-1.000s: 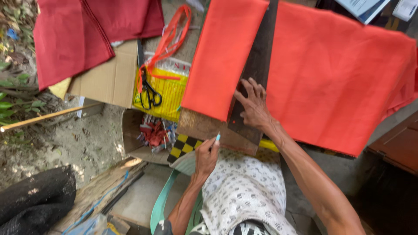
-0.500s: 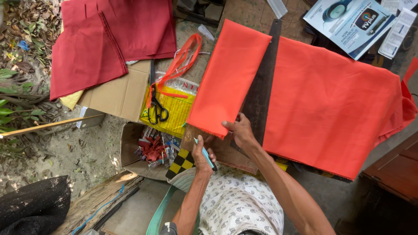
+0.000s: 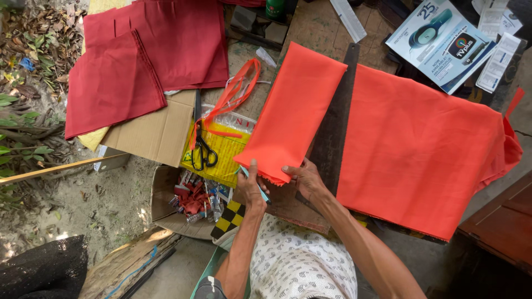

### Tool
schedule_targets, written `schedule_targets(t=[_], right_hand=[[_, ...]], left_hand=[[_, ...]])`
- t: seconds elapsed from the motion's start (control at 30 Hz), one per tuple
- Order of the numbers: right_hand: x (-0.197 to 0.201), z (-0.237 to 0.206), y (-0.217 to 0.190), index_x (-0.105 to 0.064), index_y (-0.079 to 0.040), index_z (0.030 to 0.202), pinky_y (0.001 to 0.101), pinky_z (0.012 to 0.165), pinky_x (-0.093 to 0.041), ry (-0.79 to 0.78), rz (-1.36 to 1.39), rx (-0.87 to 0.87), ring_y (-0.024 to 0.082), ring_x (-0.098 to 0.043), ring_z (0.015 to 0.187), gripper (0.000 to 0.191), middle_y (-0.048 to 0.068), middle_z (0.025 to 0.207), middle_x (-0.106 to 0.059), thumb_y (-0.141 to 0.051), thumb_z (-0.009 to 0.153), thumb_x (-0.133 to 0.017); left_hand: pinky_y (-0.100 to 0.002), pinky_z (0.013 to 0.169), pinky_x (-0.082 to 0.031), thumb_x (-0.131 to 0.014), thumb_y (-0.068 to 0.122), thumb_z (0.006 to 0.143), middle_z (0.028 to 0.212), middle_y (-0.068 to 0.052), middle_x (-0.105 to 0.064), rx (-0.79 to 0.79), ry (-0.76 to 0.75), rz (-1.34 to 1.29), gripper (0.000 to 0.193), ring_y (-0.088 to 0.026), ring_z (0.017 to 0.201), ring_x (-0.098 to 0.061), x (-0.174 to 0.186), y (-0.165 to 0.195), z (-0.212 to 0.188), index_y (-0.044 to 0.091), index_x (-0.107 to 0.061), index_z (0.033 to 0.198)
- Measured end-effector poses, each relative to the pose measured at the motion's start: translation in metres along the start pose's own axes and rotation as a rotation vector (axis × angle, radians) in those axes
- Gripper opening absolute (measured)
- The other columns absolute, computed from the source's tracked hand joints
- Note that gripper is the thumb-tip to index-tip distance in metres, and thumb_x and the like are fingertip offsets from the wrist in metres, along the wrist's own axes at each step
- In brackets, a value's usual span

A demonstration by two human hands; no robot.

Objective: The person lays an orange fabric panel on a wooden work table, positions a triangular set square along the fabric edge, and marks straight guide lines with chalk, repositioning the square repeatedly. They then fold the fabric over and handle a small white label strip, placing it on the folded fabric.

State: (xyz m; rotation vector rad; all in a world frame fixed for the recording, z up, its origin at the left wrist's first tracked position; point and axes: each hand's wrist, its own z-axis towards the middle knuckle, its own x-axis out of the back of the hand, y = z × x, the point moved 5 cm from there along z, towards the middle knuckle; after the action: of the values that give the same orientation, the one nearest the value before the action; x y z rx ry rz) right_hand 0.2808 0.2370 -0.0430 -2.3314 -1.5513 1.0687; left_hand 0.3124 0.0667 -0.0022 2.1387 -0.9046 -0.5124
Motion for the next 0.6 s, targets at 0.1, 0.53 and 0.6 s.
schedule_targets(t=[0.1,0.53,0.6], right_hand=[[-0.004,-0.002,-0.002,-0.058,-0.002,0.131,0.0346,0.072,-0.062,-0.066,-0.072,0.036,0.020,-0.073,0.091,0.058,0.011,0.112,-0.071,-0.015,0.081,-0.083],[0.005,0.074,-0.251,-0.061,-0.001,0.122,0.0509,0.088,-0.047,0.283,-1.473,1.130,0.043,-0.056,0.106,0.035,0.022,0.116,-0.062,-0.009,0.090,-0.073],[-0.007,0.105,-0.270,-0.059,-0.001,0.127,0.0515,0.091,-0.042,0.273,-1.541,1.049,0.043,-0.052,0.110,0.043,0.023,0.120,-0.059,-0.011,0.088,-0.074]], left_hand=[[-0.029,0.033,-0.039,-0.074,0.030,0.088,0.069,-0.003,-0.057,0.036,0.108,0.058,0.043,-0.010,0.038,-0.043,0.007,-0.010,0.006,0.004,-0.056,0.118],[-0.031,0.034,-0.039,-0.073,0.017,0.091,0.067,-0.005,-0.056,0.059,0.156,0.073,0.025,-0.013,0.037,-0.043,0.022,-0.035,0.012,0.000,-0.063,0.106],[-0.031,0.034,-0.040,-0.073,0.017,0.091,0.066,-0.004,-0.055,0.071,0.161,0.078,0.025,-0.012,0.038,-0.043,0.022,-0.034,0.012,0.000,-0.063,0.106]])
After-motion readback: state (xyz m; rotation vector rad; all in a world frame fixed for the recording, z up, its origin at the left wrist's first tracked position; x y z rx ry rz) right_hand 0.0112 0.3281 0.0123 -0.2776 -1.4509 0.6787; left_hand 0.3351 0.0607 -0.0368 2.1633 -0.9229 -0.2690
